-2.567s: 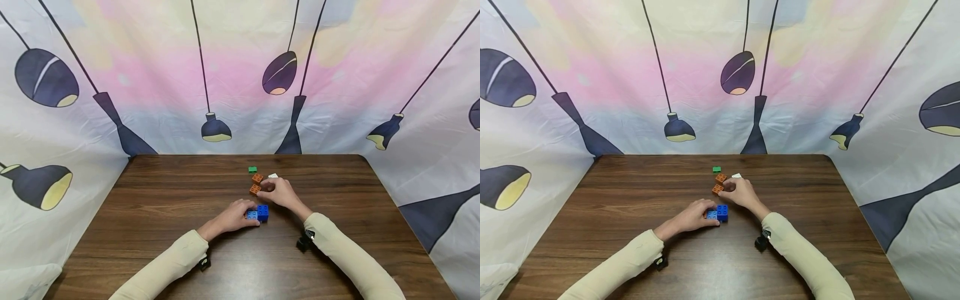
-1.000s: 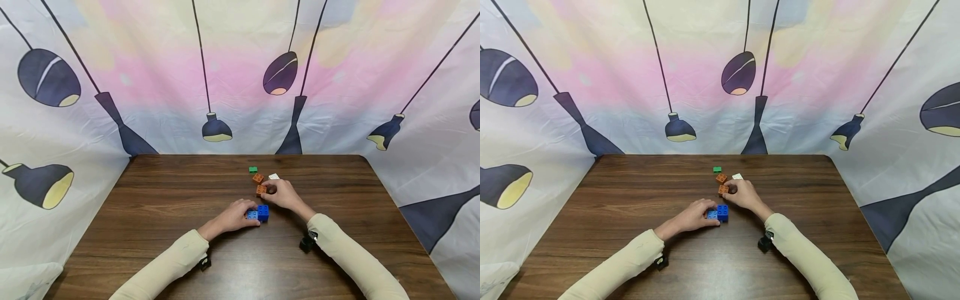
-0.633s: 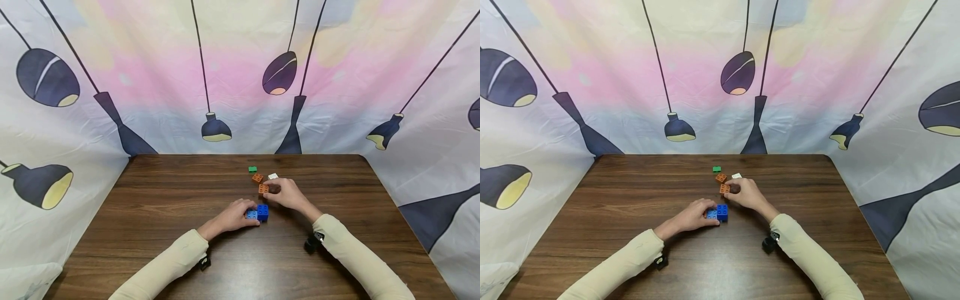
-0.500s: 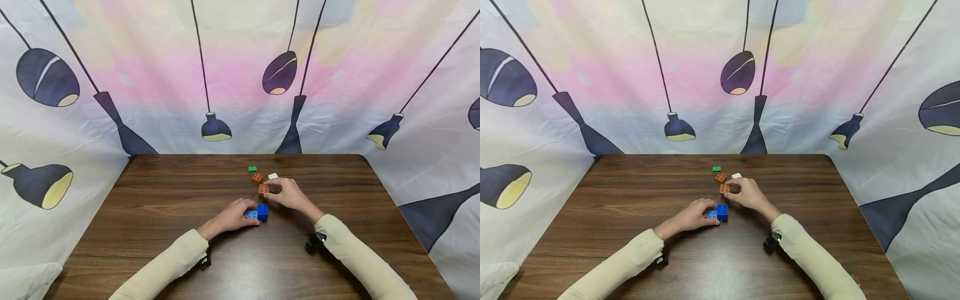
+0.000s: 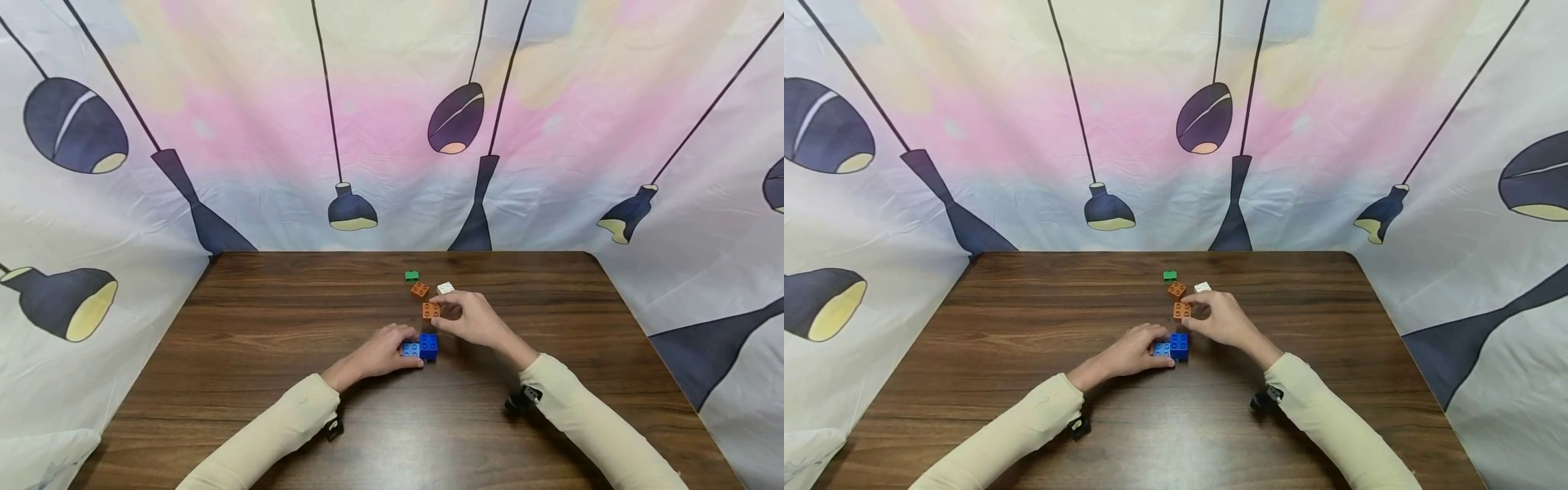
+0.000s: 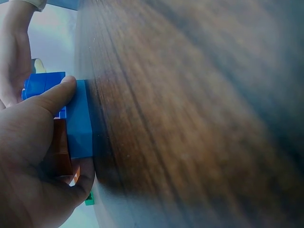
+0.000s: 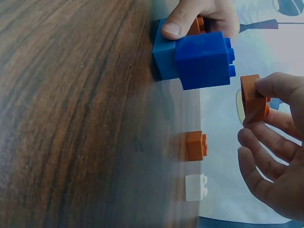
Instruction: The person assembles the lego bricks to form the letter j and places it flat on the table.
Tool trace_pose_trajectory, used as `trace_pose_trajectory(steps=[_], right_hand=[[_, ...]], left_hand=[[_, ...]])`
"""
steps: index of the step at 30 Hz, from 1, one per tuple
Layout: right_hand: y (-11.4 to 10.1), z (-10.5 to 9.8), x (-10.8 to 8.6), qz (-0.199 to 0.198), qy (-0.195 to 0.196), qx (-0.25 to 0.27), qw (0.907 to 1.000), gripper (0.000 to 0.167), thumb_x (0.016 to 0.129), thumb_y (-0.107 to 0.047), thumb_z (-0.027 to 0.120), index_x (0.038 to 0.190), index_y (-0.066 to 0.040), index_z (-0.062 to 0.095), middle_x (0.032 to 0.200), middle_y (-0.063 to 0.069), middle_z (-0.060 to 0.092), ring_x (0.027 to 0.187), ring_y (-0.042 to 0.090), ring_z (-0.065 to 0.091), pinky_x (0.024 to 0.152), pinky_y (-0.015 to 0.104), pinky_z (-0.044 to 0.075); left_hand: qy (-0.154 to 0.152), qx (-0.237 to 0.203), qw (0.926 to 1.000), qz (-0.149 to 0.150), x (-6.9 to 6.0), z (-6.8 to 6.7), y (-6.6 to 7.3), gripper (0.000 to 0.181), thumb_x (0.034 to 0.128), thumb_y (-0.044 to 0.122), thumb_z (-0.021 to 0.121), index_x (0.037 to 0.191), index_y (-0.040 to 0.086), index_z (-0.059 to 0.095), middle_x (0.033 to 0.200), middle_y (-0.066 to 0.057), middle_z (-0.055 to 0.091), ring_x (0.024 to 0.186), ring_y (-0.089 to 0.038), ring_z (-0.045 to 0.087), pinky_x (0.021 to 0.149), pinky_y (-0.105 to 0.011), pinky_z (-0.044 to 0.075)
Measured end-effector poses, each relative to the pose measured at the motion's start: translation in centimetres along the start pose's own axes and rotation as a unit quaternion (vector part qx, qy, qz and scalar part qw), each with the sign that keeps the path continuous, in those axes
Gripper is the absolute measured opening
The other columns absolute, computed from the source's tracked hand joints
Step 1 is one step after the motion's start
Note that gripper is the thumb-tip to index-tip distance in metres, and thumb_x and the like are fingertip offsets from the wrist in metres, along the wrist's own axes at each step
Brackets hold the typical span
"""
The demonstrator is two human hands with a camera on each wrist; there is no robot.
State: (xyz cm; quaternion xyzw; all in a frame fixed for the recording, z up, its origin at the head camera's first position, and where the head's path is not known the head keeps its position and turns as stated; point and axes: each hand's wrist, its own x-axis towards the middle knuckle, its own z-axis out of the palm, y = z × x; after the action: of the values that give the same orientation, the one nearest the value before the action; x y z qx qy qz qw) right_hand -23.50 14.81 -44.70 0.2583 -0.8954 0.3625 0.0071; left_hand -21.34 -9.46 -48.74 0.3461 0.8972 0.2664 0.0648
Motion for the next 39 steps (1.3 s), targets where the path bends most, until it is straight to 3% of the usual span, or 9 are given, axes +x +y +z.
trace_pose_trajectory(steps=[16, 39], right_hand=[[-1.4, -0.3, -1.7, -0.021, -0.003, -0.006, 0.9997, 0.039, 0.091, -0.032, 0.078, 0.127, -0.016, 0.073, 0.112, -0.001, 0.073, 0.094, 0.013, 0.068, 0.077, 0.031, 0.056], [-1.6, 1.0, -2.9, -0.044, -0.015, -0.016, 0.9988, 0.038, 0.092, -0.033, 0.077, 0.124, -0.014, 0.073, 0.112, 0.001, 0.074, 0.096, 0.017, 0.069, 0.077, 0.036, 0.057]], left_hand=[[0.007, 0.012, 0.9998, 0.013, 0.1, 0.0, -0.1, 0.040, 0.0913, 0.037, 0.079, 0.116, 0.007, 0.068, 0.111, -0.004, 0.071, 0.101, -0.017, 0.063, 0.088, -0.039, 0.051], [0.008, 0.012, 0.9998, 0.014, 0.2, 0.1, -0.2, 0.038, 0.0908, 0.037, 0.079, 0.115, 0.010, 0.068, 0.105, 0.001, 0.070, 0.093, -0.012, 0.060, 0.080, -0.031, 0.049]])
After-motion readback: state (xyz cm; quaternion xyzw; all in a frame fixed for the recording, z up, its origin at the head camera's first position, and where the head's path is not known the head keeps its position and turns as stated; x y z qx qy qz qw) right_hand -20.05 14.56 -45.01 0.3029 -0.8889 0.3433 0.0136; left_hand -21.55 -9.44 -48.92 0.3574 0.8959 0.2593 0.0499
